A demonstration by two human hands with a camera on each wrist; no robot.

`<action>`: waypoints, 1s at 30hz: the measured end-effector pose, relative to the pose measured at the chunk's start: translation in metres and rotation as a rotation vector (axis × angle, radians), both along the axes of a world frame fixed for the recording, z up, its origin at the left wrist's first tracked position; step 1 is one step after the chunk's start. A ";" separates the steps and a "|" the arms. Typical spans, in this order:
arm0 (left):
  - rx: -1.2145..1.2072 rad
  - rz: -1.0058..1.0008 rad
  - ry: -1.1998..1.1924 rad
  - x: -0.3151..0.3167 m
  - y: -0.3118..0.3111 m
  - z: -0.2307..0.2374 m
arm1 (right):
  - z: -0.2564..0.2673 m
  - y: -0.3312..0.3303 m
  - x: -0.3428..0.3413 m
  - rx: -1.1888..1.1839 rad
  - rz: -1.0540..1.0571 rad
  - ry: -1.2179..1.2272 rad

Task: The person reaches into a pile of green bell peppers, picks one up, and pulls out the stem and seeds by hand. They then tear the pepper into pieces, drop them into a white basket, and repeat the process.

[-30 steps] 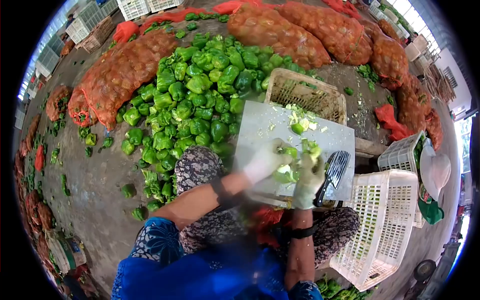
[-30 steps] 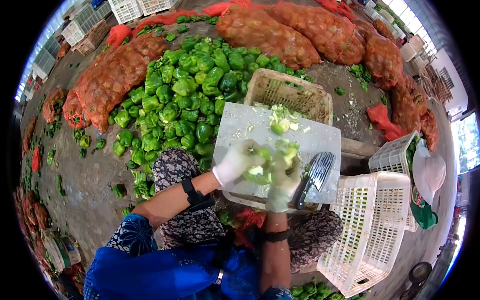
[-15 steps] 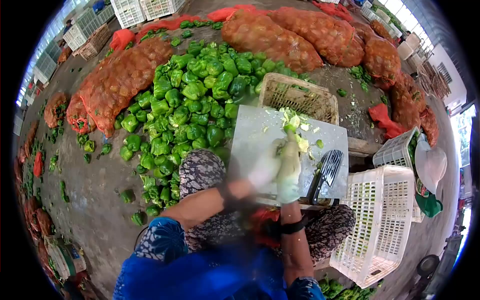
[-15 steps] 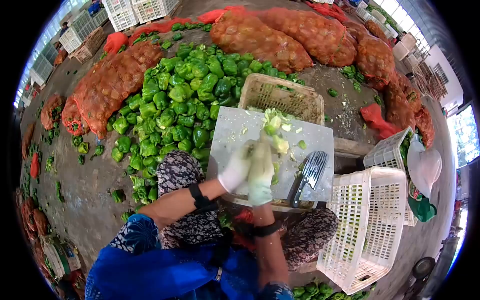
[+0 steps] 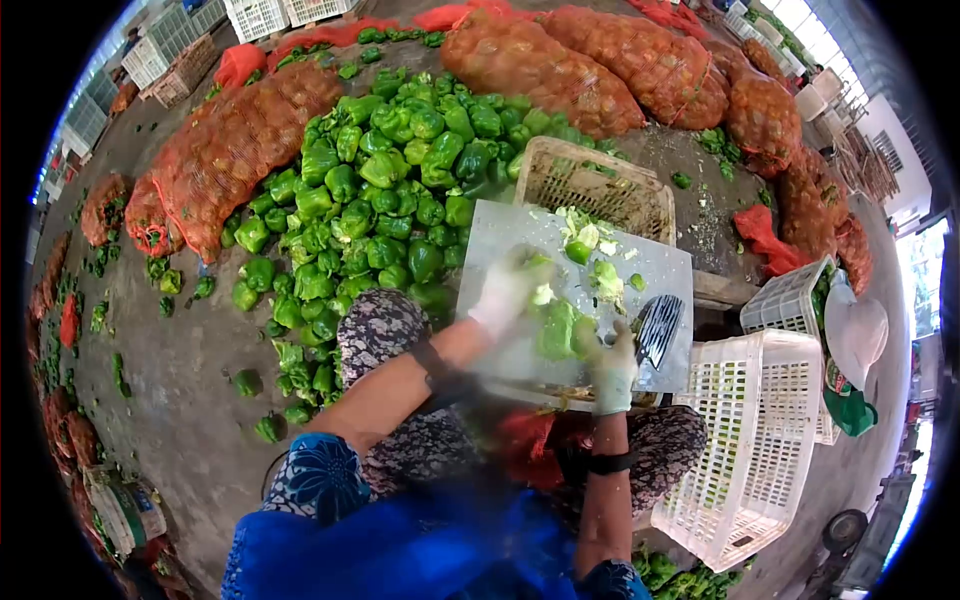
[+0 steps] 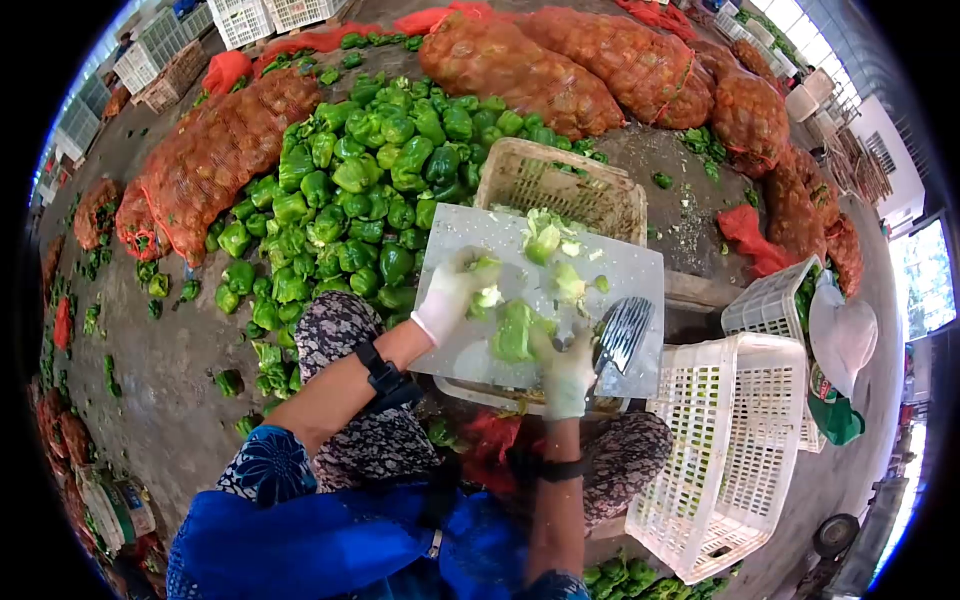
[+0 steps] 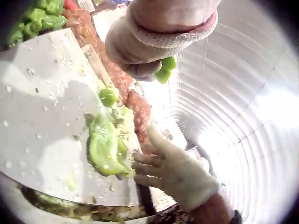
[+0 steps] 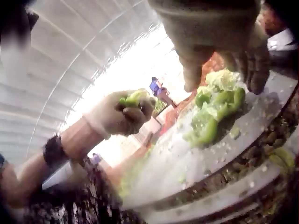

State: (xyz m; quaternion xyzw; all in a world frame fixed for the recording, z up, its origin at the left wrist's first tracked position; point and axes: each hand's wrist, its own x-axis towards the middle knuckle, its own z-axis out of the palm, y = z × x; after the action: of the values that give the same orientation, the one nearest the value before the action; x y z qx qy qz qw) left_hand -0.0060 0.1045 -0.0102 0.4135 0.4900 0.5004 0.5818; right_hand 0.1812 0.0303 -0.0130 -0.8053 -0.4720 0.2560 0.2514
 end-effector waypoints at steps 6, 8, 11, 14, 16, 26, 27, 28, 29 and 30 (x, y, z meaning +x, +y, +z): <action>-0.223 -0.165 0.198 0.005 -0.014 -0.023 | -0.003 0.004 -0.022 -0.088 0.066 -0.056; -0.187 -0.238 0.327 0.010 -0.015 -0.044 | -0.014 0.004 -0.021 -0.022 0.042 0.030; -0.184 -0.285 0.321 0.014 -0.016 -0.042 | -0.030 0.000 -0.029 0.125 0.035 0.076; -0.150 -0.293 0.318 0.018 -0.014 -0.052 | -0.026 -0.002 -0.033 0.078 -0.012 0.240; -0.230 -0.303 0.239 0.015 -0.014 -0.036 | -0.009 -0.008 -0.033 0.125 -0.048 0.349; -0.244 -0.253 0.106 0.033 -0.012 -0.028 | 0.006 -0.005 -0.046 0.349 0.392 -0.449; -0.275 -0.254 0.026 0.034 -0.007 -0.040 | 0.003 0.002 -0.037 0.432 0.343 -0.436; -0.315 -0.242 -0.050 0.027 -0.011 -0.030 | 0.007 0.007 -0.032 0.516 0.296 -0.423; -0.379 -0.174 -0.023 0.026 -0.012 -0.015 | 0.014 0.006 -0.028 0.456 0.235 -0.371; -0.375 -0.196 0.025 0.024 -0.012 -0.007 | 0.020 0.006 -0.023 0.399 0.169 -0.326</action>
State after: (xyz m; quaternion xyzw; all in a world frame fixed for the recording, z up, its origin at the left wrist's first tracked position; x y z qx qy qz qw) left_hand 0.0183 0.0926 -0.0172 0.3496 0.5391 0.3364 0.6884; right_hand 0.1580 0.0359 0.0074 -0.7283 -0.6128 0.0449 0.3033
